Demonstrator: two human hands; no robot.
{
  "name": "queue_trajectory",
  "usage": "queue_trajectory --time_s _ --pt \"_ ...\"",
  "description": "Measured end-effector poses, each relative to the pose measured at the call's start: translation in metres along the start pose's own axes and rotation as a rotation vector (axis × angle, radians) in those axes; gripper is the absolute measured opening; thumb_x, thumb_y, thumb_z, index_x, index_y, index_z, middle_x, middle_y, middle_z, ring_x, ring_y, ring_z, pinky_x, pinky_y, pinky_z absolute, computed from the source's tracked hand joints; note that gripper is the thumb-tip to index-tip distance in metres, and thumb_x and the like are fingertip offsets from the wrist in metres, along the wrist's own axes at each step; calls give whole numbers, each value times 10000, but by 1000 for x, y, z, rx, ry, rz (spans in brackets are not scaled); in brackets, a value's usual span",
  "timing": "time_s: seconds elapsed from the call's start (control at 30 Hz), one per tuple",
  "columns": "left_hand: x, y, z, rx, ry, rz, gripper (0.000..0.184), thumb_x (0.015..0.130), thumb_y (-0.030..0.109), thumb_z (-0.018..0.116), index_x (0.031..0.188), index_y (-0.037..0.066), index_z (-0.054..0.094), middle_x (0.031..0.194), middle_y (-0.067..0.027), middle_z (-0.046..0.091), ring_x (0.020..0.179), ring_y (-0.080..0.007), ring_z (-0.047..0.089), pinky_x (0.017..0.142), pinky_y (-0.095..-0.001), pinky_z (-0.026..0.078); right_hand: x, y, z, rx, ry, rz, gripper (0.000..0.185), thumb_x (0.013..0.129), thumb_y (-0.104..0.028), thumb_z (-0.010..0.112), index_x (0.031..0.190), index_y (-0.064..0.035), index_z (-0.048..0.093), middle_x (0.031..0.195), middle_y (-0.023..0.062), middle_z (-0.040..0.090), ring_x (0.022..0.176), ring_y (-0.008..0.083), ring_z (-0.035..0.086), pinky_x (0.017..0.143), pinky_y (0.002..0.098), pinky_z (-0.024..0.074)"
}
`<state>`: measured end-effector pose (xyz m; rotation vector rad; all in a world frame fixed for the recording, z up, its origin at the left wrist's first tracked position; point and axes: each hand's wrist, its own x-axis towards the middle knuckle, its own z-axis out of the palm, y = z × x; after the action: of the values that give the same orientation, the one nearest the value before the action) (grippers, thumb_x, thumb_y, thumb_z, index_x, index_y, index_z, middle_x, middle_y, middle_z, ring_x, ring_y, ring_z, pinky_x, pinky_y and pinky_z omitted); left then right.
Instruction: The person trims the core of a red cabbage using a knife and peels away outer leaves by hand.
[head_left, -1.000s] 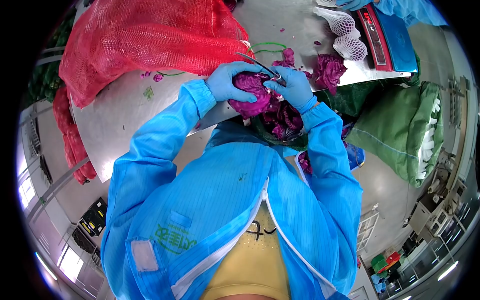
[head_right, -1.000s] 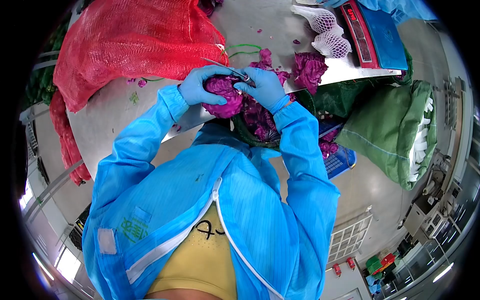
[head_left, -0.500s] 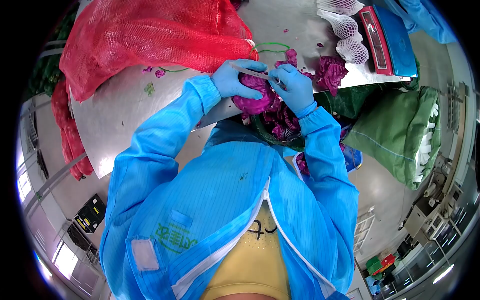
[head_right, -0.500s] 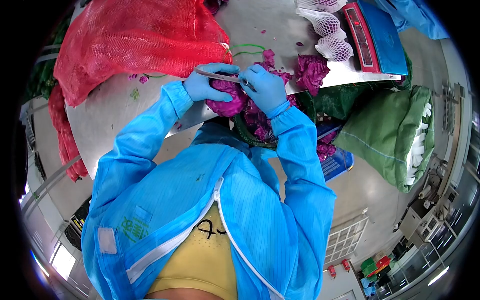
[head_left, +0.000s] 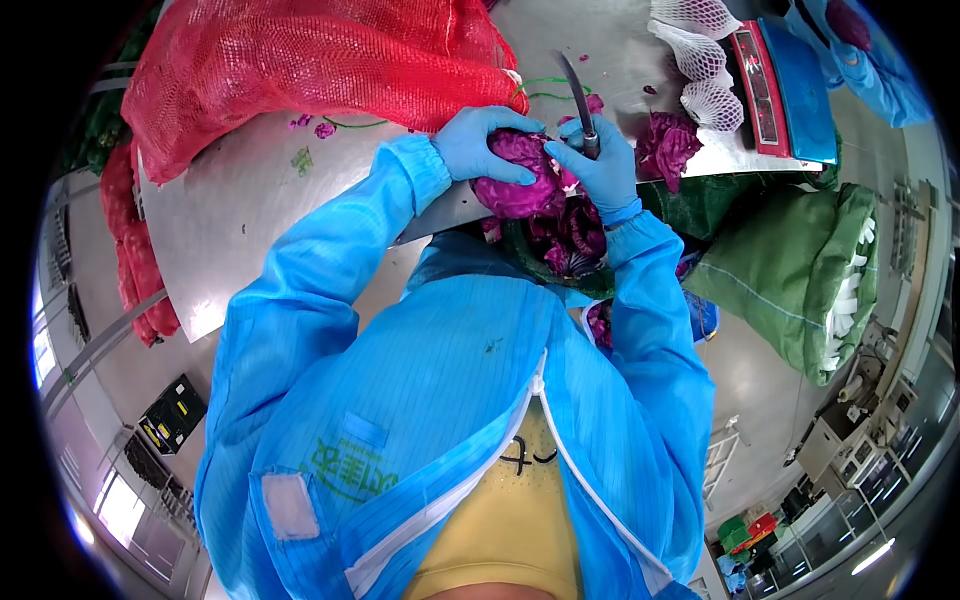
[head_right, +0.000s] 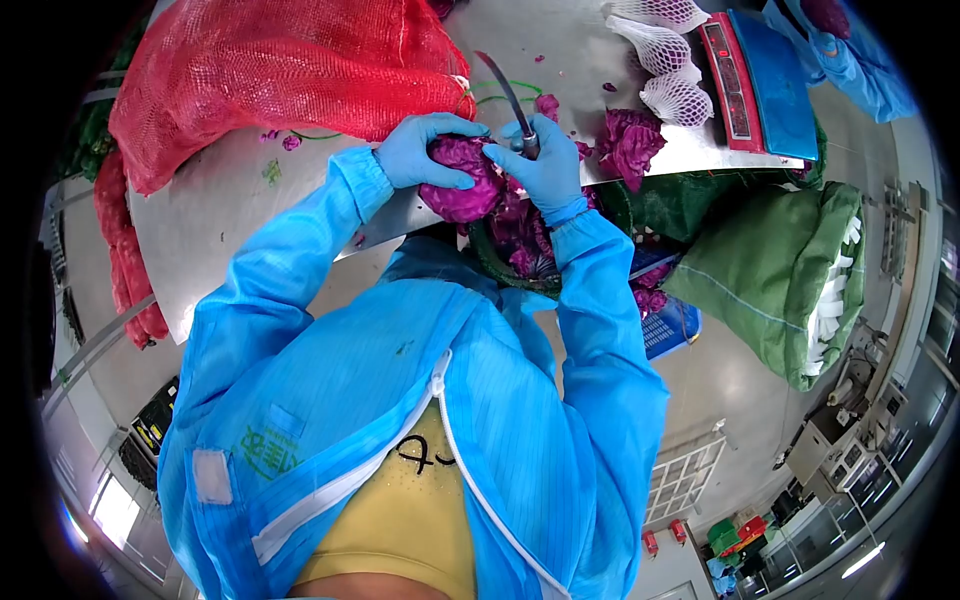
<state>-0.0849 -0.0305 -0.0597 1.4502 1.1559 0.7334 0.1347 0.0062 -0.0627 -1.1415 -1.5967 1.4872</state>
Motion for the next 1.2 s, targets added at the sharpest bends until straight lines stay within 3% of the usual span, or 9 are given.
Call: queue_trajectory --time_s 0.13,0.23,0.4,0.43,0.63,0.83,0.93,1.1,1.2 --pt "-2 5 0 94 8 27 647 606 222 865 1191 80 628 1154 -102 630 1054 -205 609 967 -350 470 0 -6 4 -94 -3 129 310 752 -211 797 860 -28 573 743 19 579 668 92 558 613 239 463" --pt "-1 -2 3 35 38 36 705 570 335 872 1180 70 635 1122 -136 636 1022 -231 623 935 -331 485 0 1 6 79 -34 203 309 756 -218 794 823 -39 551 712 10 565 612 84 523 535 240 425" --pt "-4 8 5 75 43 4 676 584 290 867 1183 81 634 1121 -119 631 1027 -222 618 945 -341 481 -2 -15 7 184 -22 436 233 749 -142 762 833 -56 562 666 13 562 571 89 519 475 234 393" --pt "-4 10 5 107 40 -1 650 602 237 865 1190 89 632 1120 -100 631 1032 -210 614 953 -350 478 -3 -15 8 184 -19 434 233 749 -142 762 833 -56 562 666 13 562 571 89 519 475 234 393" --pt "-3 4 6 99 39 20 656 605 237 866 1199 96 626 1118 -104 628 1040 -217 610 959 -357 478 -7 -7 12 202 66 419 194 739 -104 730 839 -61 569 674 11 571 546 85 508 452 233 385" --pt "-4 1 6 34 48 -1 656 607 219 866 1203 91 621 1143 -105 627 1056 -215 604 970 -357 471 -13 -4 16 162 104 244 182 759 -113 717 851 -36 581 692 13 572 606 98 540 546 250 437" --pt "-5 3 6 26 43 -2 651 611 208 865 1201 88 620 1153 -108 627 1061 -213 602 973 -355 469 -11 -3 16 -6 135 187 195 767 -133 722 843 -12 589 694 45 582 629 124 558 591 274 456" --pt "-2 -3 5 -12 31 -8 649 627 190 857 1215 81 606 1174 -108 618 1074 -212 597 981 -355 465 -5 -14 10 -581 98 -65 187 762 -160 726 832 -28 612 739 98 627 660 201 623 597 344 470" --pt "-2 -6 2 -32 28 -25 644 638 175 851 1222 74 599 1196 -107 607 1087 -214 590 986 -360 462 -2 -18 1 -743 125 -31 193 759 -157 723 878 -40 625 777 89 645 705 210 652 621 341 488"
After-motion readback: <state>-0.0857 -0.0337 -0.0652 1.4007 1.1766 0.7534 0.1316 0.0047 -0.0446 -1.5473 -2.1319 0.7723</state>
